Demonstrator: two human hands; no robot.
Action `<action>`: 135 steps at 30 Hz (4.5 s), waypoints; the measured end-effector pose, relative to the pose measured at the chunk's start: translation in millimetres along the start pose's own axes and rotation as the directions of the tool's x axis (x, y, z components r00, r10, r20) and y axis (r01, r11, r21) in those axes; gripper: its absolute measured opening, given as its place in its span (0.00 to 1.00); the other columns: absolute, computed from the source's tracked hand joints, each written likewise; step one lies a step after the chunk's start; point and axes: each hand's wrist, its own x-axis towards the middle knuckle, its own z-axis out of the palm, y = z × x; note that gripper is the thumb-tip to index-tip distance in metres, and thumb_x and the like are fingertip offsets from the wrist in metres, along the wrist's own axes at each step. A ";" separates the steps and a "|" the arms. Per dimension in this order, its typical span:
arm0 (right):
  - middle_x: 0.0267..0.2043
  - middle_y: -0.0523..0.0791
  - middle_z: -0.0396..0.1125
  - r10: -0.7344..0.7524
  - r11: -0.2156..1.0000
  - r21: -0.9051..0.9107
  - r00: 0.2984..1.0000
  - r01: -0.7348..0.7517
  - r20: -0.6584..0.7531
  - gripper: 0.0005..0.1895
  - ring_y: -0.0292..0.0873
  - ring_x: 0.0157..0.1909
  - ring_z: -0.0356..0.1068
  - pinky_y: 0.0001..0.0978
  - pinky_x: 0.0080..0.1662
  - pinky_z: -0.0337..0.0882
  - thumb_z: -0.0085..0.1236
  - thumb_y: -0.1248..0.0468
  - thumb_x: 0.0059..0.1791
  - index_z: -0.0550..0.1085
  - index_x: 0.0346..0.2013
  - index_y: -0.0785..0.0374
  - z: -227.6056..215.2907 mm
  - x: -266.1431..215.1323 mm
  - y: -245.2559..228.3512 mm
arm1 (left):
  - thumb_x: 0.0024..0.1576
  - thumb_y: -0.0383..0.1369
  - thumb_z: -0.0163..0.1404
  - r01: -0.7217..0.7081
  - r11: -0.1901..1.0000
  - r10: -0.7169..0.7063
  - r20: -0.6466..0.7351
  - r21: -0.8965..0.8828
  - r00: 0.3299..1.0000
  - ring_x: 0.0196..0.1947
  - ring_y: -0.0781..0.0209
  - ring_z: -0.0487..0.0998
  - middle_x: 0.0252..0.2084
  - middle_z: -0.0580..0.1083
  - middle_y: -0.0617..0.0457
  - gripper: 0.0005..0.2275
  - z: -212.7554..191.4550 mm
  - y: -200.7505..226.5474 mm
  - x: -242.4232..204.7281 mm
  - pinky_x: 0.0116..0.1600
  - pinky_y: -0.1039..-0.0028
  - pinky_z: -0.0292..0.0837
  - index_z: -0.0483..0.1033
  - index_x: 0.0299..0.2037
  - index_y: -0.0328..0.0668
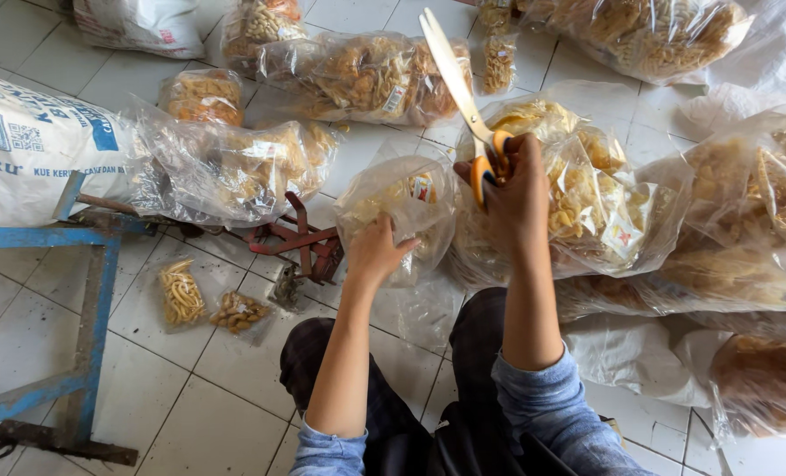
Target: The person sits on the floor and uses orange-handled scissors to cut open multiple clear plastic bags containing fried snacks. They pick up each bag, cut the top or side, and place the opened bag back on the floor among other packages.
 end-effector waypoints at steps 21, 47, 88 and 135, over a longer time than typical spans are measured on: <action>0.37 0.49 0.74 -0.039 0.977 -0.207 0.995 0.056 0.088 0.21 0.39 0.36 0.75 0.32 0.37 0.74 0.72 0.68 0.45 0.67 0.43 0.68 49.0 -9.5 29.5 | 0.70 0.36 0.44 -0.270 0.749 -0.198 -0.593 -0.605 0.780 0.27 0.61 0.63 0.27 0.68 0.48 0.15 -21.4 -18.3 -14.9 0.34 0.70 0.61 0.69 0.34 0.31; 0.37 0.40 0.54 -0.070 0.980 0.185 0.997 0.066 0.015 0.22 0.31 0.37 0.53 0.20 0.38 0.58 0.66 0.80 0.51 0.58 0.41 0.63 56.7 -7.6 44.3 | 0.56 0.38 0.56 0.198 0.886 -0.201 0.037 -0.419 0.979 0.47 0.62 0.81 0.47 0.81 0.53 0.16 -90.0 -150.7 -49.1 0.49 0.71 0.74 0.78 0.54 0.45; 0.38 0.39 0.54 -0.020 0.976 0.219 0.998 0.008 0.054 0.23 0.31 0.38 0.52 0.20 0.38 0.58 0.66 0.80 0.50 0.58 0.41 0.63 79.2 -7.8 57.9 | 0.66 0.48 0.46 0.687 0.365 -0.931 -0.236 -0.629 0.278 0.18 0.51 0.80 0.21 0.77 0.44 0.27 63.6 -362.5 -179.8 0.26 0.62 0.77 0.79 0.27 0.25; 0.34 0.44 0.64 0.239 0.780 0.604 0.970 -0.165 -0.043 0.17 0.36 0.30 0.70 0.32 0.26 0.78 0.60 0.76 0.50 0.59 0.39 0.64 104.2 -20.5 56.4 | 0.67 0.38 0.50 0.085 0.807 -0.538 -0.668 -0.585 0.514 0.50 0.50 0.76 0.50 0.76 0.42 0.13 22.5 -191.5 -181.8 0.55 0.66 0.69 0.75 0.50 0.33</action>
